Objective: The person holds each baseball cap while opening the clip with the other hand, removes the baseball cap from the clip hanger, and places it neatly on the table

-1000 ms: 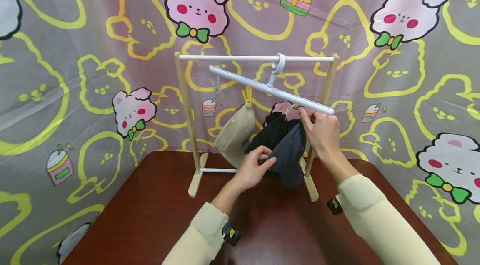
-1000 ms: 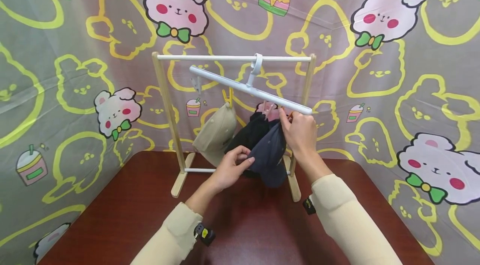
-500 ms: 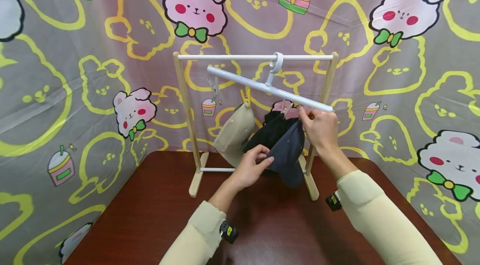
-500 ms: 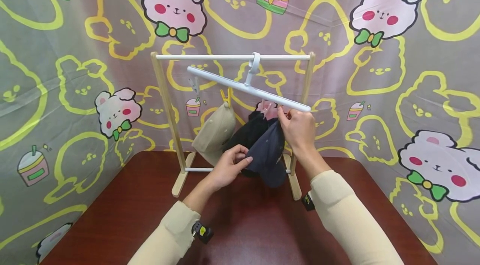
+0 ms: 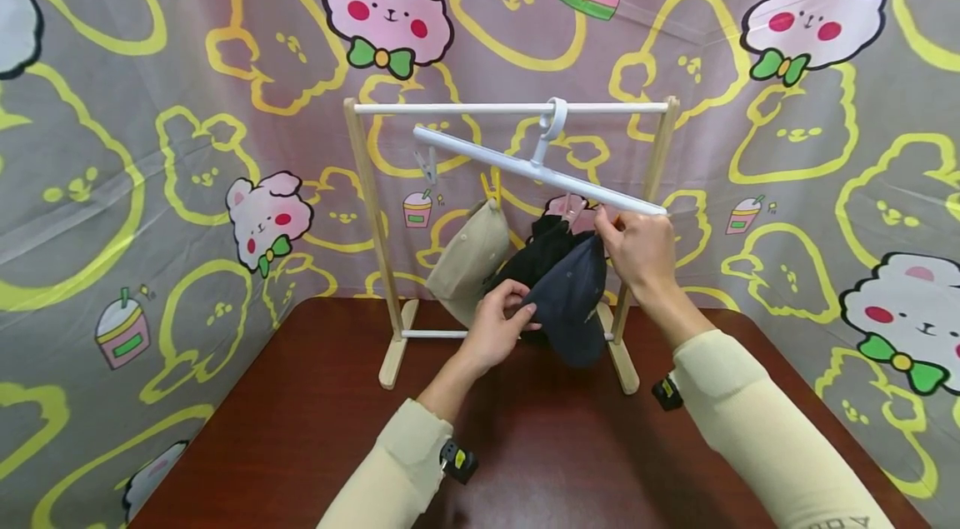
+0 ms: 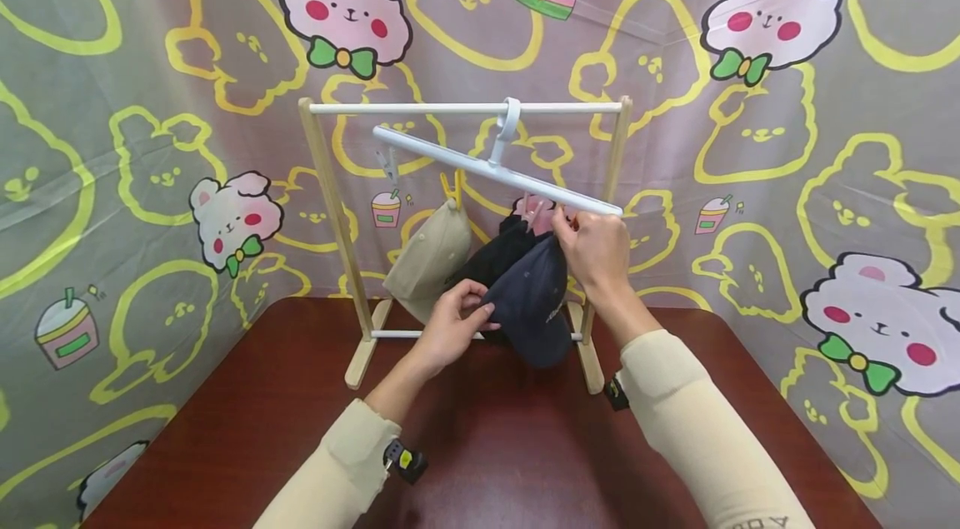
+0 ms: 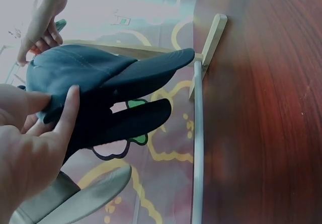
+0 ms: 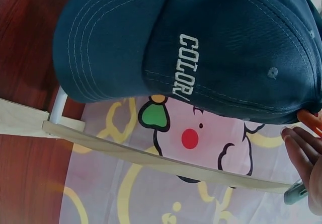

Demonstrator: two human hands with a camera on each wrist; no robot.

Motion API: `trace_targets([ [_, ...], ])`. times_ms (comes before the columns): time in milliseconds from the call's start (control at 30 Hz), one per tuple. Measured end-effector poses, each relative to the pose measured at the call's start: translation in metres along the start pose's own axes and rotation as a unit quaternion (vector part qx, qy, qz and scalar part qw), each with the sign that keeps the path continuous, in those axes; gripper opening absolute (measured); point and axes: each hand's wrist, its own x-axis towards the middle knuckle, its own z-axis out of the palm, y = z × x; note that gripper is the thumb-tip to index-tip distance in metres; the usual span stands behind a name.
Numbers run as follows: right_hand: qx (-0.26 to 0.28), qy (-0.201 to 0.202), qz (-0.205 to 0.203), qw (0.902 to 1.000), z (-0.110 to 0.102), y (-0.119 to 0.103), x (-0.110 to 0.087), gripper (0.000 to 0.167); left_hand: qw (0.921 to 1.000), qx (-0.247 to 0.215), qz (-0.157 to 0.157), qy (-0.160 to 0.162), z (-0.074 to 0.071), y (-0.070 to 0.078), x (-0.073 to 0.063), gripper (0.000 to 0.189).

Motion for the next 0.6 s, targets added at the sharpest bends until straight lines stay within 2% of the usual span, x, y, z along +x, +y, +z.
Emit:
trace_targets([
  [200, -0.006, -0.009, 0.002, 0.9999, -0.0007, -0.0012, -0.0003, 0.051, 0.9991, 0.004, -0.004, 0.041, 0.0013, -0.0025, -0.0004, 0.015],
  [600, -0.012, -0.007, -0.017, 0.9998, 0.0025, -0.0015, 0.0023, 0.05, 0.9984, -0.014, 0.003, 0.055, -0.0002, -0.0048, 0.0001, 0.017],
])
